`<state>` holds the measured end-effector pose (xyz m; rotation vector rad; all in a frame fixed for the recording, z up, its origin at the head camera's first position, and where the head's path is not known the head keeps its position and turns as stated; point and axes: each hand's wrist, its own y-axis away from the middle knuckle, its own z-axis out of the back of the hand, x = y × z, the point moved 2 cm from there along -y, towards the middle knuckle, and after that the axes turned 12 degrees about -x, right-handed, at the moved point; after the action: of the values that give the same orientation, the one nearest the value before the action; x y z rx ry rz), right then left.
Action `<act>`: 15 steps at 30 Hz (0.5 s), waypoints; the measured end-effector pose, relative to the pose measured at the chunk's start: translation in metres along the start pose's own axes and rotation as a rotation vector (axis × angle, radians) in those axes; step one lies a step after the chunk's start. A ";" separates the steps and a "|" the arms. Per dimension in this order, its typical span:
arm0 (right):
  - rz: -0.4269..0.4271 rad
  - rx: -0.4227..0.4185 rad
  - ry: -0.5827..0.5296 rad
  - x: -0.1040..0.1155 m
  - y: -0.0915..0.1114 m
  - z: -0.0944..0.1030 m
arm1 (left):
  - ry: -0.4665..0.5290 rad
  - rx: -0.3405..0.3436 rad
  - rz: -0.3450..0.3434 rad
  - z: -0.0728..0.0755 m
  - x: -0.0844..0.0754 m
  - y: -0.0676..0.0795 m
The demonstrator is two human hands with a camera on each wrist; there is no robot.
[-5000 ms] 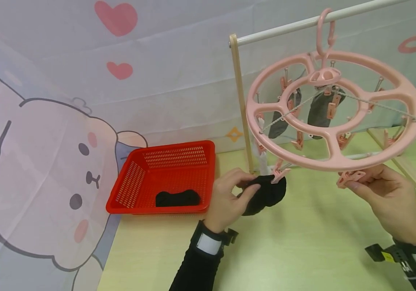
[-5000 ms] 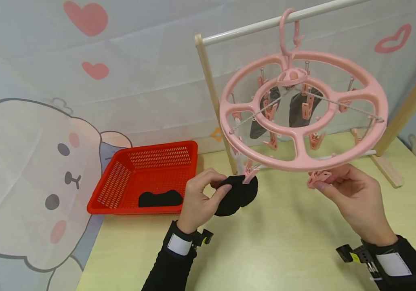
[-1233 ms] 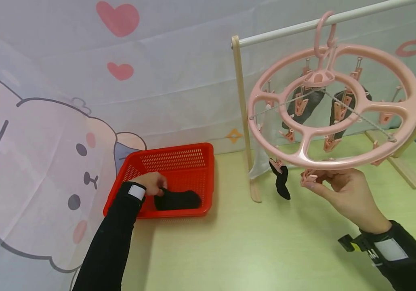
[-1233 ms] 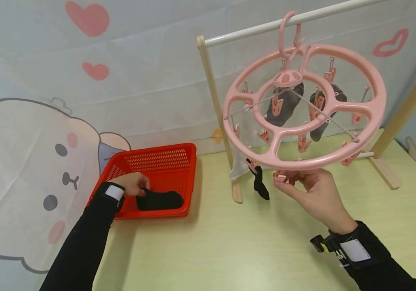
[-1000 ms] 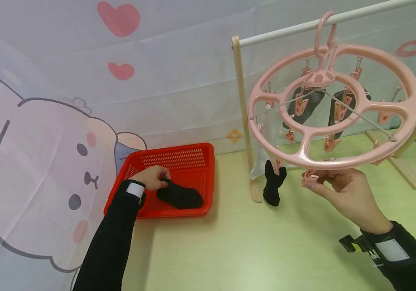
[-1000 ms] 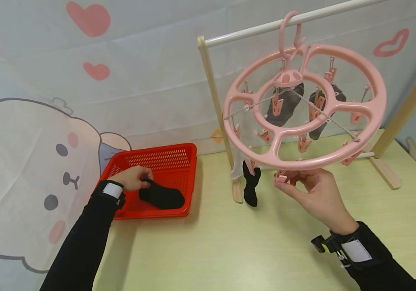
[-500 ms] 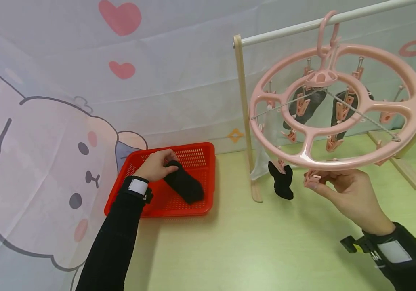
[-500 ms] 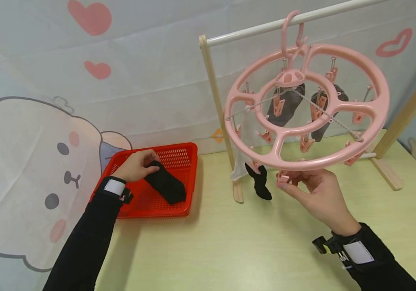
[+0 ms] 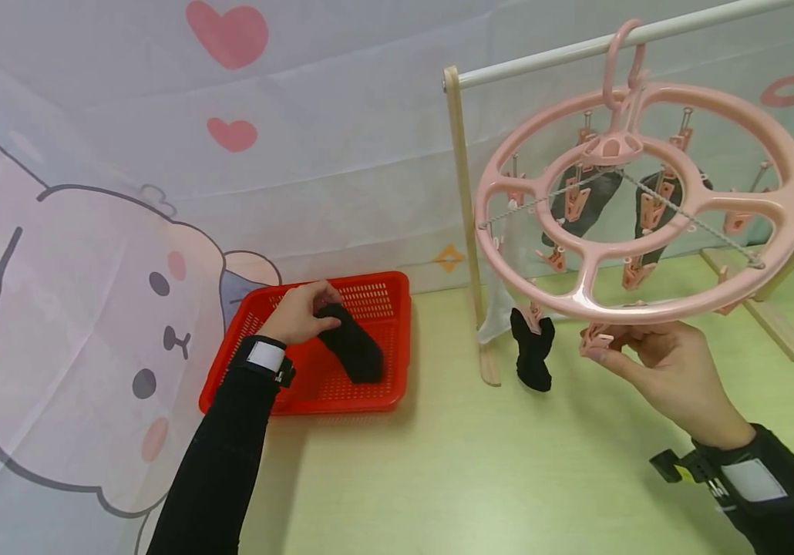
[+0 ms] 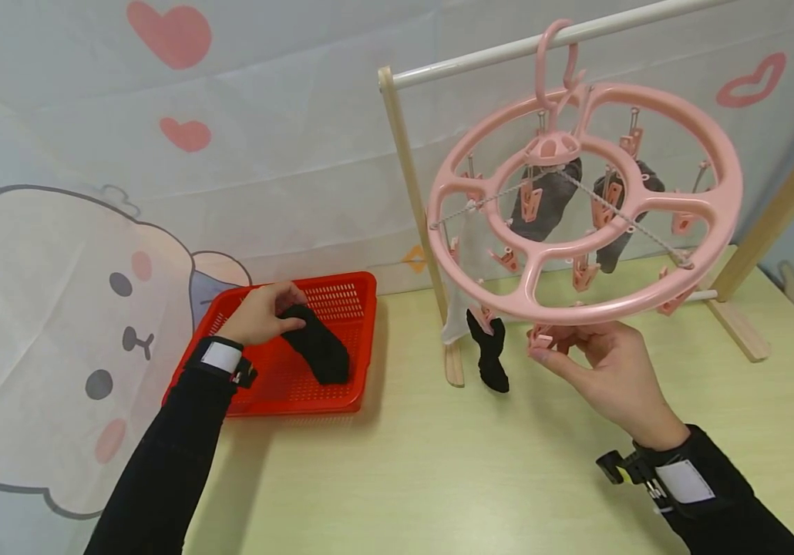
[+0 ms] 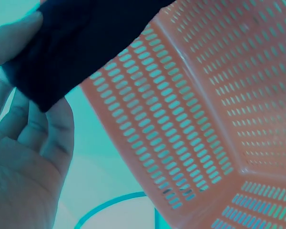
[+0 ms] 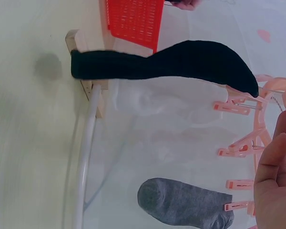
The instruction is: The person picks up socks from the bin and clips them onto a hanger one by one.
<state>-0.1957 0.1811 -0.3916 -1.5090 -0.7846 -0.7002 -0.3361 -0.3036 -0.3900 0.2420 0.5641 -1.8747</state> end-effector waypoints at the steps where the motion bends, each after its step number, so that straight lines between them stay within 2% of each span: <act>1: 0.000 0.000 -0.008 0.000 0.000 0.000 | -0.006 0.002 0.001 0.000 0.002 0.000; 5: -0.003 -0.001 -0.019 0.000 0.000 0.000 | -0.033 0.006 0.016 -0.004 0.009 0.002; 8: -0.007 -0.006 -0.012 -0.001 0.000 0.001 | -0.053 0.034 0.000 -0.011 0.013 0.002; 12: -0.006 -0.007 -0.012 -0.001 0.000 0.001 | -0.089 0.147 -0.033 -0.024 0.008 0.004; 15: -0.003 -0.003 -0.026 -0.001 -0.001 0.001 | -0.143 0.253 -0.025 -0.033 -0.003 0.008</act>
<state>-0.1967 0.1820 -0.3921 -1.5226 -0.8063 -0.6852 -0.3313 -0.2873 -0.4199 0.2648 0.2326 -1.9689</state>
